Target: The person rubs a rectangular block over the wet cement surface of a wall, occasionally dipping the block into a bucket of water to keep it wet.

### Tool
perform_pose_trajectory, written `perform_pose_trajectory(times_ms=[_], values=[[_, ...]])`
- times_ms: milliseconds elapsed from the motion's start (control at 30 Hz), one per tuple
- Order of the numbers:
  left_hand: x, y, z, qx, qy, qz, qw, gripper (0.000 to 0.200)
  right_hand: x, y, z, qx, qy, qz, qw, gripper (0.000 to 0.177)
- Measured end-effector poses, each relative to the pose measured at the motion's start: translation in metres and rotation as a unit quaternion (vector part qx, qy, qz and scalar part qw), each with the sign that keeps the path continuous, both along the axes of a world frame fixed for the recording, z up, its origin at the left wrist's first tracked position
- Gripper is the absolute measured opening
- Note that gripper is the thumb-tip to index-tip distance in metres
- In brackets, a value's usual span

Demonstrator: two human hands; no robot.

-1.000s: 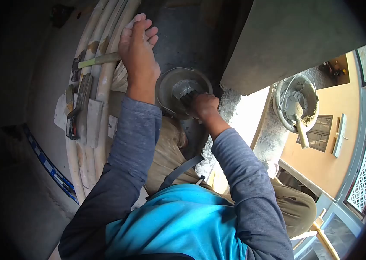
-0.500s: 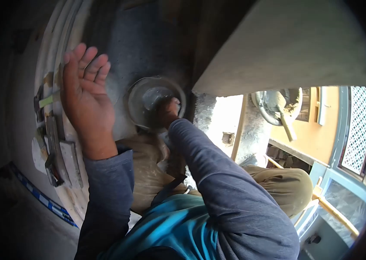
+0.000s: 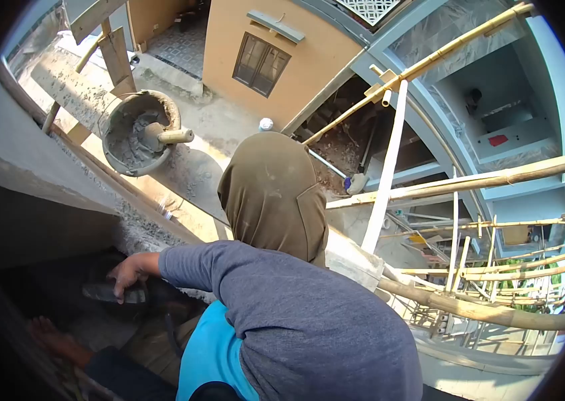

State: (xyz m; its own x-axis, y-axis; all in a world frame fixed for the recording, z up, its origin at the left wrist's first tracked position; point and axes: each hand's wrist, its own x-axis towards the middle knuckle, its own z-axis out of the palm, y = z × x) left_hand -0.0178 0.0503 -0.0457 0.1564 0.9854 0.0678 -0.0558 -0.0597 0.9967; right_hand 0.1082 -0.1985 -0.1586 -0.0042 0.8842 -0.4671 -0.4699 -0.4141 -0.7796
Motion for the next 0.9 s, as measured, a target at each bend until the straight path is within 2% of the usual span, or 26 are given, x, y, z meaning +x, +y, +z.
perform_pose_trajectory(times_ms=[67, 100, 133, 200, 267, 367, 433, 500, 567, 633, 667, 733, 767, 833, 900], values=[[0.002, 0.005, -0.007, 0.0, 0.018, 0.036, 0.999, 0.045, -0.002, -0.006, 0.002, 0.043, -0.002, -0.016, 0.999, 0.095], [0.004, 0.009, -0.011, 0.006, 0.018, 0.03, 0.999, 0.045, -0.001, -0.007, 0.003, 0.081, -0.006, -0.014, 0.997, 0.097], [0.007, 0.014, -0.015, -0.022, 0.004, 0.025, 0.999, 0.048, 0.001, -0.012, 0.019, 0.111, -0.065, -0.014, 0.992, 0.099], [0.009, 0.023, -0.027, -0.049, -0.008, 0.014, 0.999, 0.051, 0.001, -0.019, 0.038, 0.142, -0.073, -0.017, 0.987, 0.098], [0.016, 0.029, -0.035, -0.068, 0.003, -0.037, 0.997, 0.054, 0.008, -0.026, 0.06, 0.166, -0.103, -0.005, 0.981, 0.1], [0.051, -0.018, -0.008, -0.08, 0.037, -0.051, 0.995, 0.058, 0.029, -0.042, 0.1, 0.213, -0.155, -0.002, 0.965, 0.101], [0.066, -0.051, 0.007, -0.11, 0.006, -0.08, 0.991, 0.061, 0.044, -0.05, 0.119, 0.255, -0.145, -0.016, 0.956, 0.101], [0.07, -0.055, 0.007, -0.138, -0.024, -0.105, 0.985, 0.065, 0.062, -0.069, 0.142, 0.31, -0.081, -0.065, 0.945, 0.098], [0.076, -0.048, -0.006, -0.134, -0.081, -0.191, 0.969, 0.065, 0.083, -0.083, 0.157, 0.338, -0.067, -0.102, 0.933, 0.094], [0.093, -0.062, -0.003, -0.159, -0.095, -0.161, 0.969, 0.062, 0.101, -0.09, 0.168, 0.35, -0.093, -0.162, 0.918, 0.094], [0.101, -0.066, -0.006, -0.168, -0.108, -0.174, 0.964, 0.059, 0.111, -0.092, 0.174, 0.352, -0.093, -0.158, 0.918, 0.094], [0.106, -0.053, -0.025, -0.172, -0.112, -0.18, 0.962, 0.054, 0.126, -0.095, 0.191, 0.387, -0.167, -0.243, 0.874, 0.093], [0.108, -0.036, -0.036, -0.17, -0.112, -0.176, 0.963, 0.054, 0.132, -0.09, 0.19, 0.389, -0.165, -0.239, 0.874, 0.093], [0.118, -0.021, -0.041, -0.206, -0.164, -0.221, 0.939, 0.052, 0.144, -0.078, 0.192, 0.416, -0.32, -0.345, 0.778, 0.094], [0.122, -0.028, -0.04, -0.197, -0.177, -0.249, 0.932, 0.049, 0.15, -0.075, 0.185, 0.416, -0.323, -0.337, 0.78, 0.097]])
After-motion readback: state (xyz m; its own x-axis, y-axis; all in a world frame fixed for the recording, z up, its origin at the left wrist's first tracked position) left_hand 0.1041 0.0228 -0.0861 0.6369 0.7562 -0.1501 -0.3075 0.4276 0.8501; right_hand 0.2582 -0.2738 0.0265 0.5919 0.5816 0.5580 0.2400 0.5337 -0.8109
